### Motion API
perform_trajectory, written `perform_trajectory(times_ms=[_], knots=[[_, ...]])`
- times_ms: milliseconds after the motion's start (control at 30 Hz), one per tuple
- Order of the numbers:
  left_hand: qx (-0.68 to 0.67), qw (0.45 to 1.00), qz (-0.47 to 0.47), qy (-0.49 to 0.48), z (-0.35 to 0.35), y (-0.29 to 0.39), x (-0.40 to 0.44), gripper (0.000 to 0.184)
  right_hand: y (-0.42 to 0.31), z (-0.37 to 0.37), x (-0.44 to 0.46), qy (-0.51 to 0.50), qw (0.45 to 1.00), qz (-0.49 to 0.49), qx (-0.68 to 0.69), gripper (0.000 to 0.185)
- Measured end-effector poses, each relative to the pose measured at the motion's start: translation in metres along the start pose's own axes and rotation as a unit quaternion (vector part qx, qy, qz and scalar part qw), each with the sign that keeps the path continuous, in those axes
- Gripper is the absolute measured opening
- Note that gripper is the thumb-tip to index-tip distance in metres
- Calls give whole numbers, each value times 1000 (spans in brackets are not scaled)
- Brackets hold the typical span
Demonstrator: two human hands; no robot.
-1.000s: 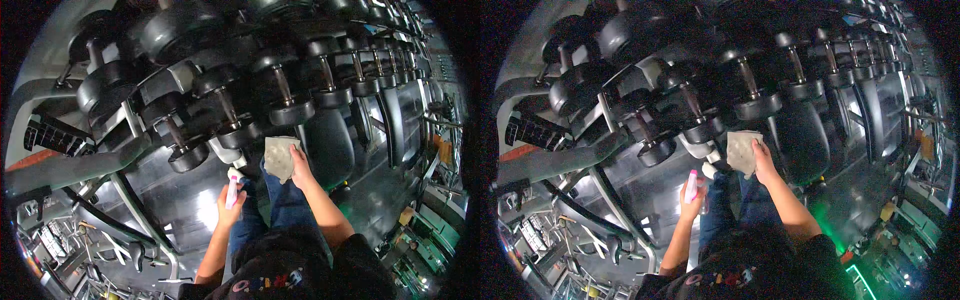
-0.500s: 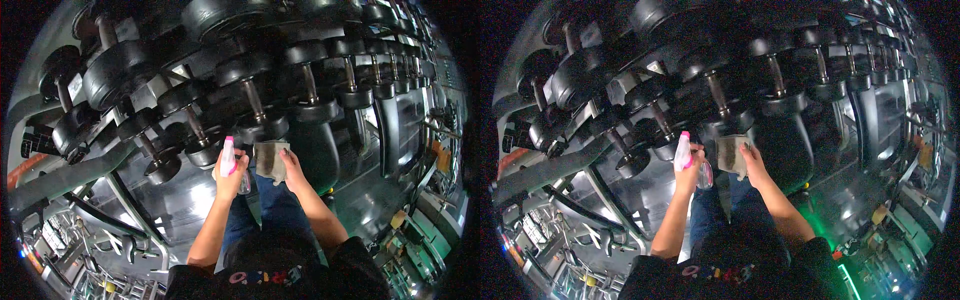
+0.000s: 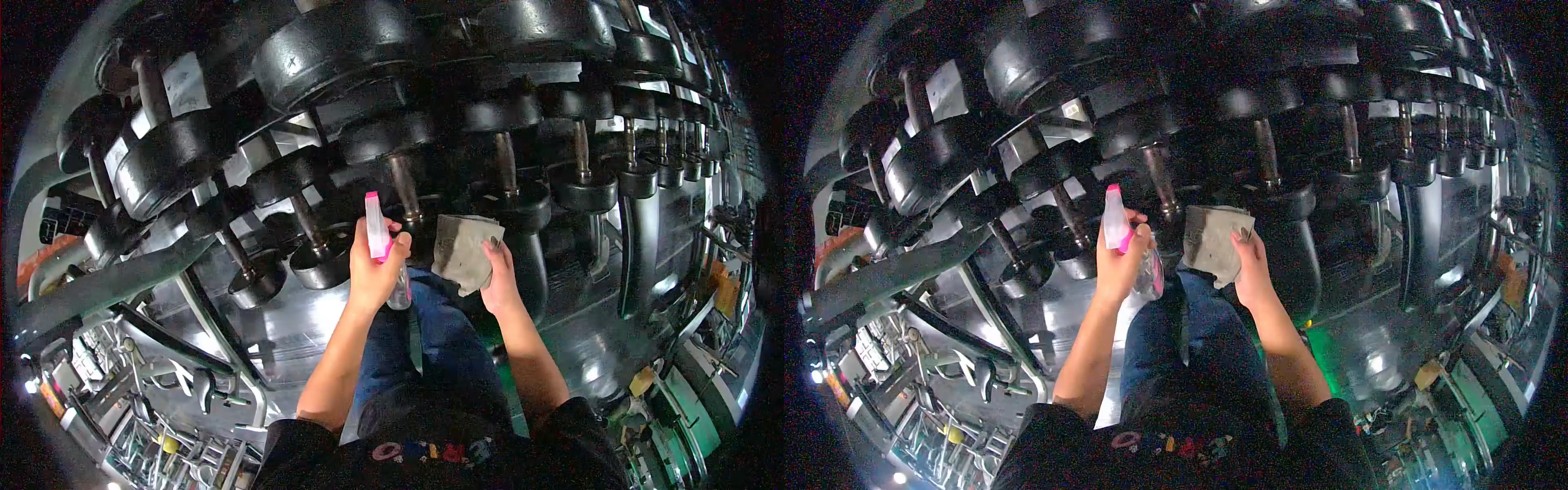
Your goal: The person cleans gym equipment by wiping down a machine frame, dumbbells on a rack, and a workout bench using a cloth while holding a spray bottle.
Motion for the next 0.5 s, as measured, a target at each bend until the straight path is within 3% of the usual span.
perform_trajectory(times_ms=[233, 267, 500], knots=[[-9, 1000, 5, -9, 6, 10, 6, 24, 10, 7, 4, -35, 999, -13, 5, 41], [60, 997, 37, -4, 3, 4, 9, 24, 18, 4, 4, -19, 1000, -18, -6, 42], [57, 997, 40, 19, 8, 13, 12, 25, 21, 10, -9, 6, 1000, -25, -11, 41]])
Point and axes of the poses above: each hand's wrist, its own x-axis towards the middle knuckle, its own z-axis out of the palm, y = z × x, the point moved 2 cm from there along x, towards the middle knuckle, and after that the axes turned 12 degrees about -z, right-handed, at the moved point
